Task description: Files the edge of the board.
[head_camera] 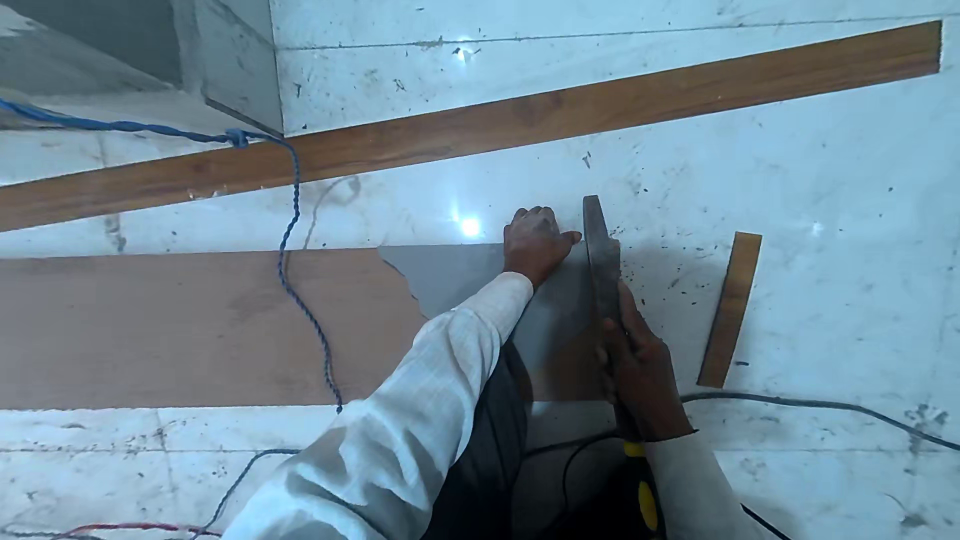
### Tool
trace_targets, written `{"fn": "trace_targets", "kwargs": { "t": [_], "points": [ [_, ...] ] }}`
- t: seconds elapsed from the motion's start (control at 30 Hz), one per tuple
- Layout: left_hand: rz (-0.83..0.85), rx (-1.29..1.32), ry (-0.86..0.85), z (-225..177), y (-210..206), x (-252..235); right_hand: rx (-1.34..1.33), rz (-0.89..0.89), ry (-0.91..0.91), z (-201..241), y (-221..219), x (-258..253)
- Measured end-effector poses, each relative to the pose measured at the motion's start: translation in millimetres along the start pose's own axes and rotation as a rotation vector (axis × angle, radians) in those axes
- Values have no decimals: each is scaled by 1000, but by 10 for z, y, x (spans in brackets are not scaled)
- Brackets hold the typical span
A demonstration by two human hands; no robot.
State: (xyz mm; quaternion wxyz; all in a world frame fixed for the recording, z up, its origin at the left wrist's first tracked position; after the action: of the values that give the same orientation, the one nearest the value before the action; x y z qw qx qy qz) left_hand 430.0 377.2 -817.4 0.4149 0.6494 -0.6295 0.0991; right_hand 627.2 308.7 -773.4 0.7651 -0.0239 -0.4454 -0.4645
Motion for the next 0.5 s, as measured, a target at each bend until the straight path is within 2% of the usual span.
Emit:
{"fn": "trace_targets", "kwargs": {
  "t": [0.3,0.5],
  "points": [
    [-4,-21,-5,-8,-10,-8,33,12,-19,-41,-31,-11],
    [-13,-45,-21,-16,-9,-21,297,-97,121,39,-69,-84]
  ]
}}
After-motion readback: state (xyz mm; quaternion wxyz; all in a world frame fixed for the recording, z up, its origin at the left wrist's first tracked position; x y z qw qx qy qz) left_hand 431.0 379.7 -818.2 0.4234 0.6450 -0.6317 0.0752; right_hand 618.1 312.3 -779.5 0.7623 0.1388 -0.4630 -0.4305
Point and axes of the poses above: each hand's wrist, its own x-axis away from the middle knuckle, its own y-axis out of the back of the hand, z = x × y, the point moved 4 cm from there along -x, towards the middle knuckle, and after that the axes turned 8 degrees about x, right-handed, at the moved point
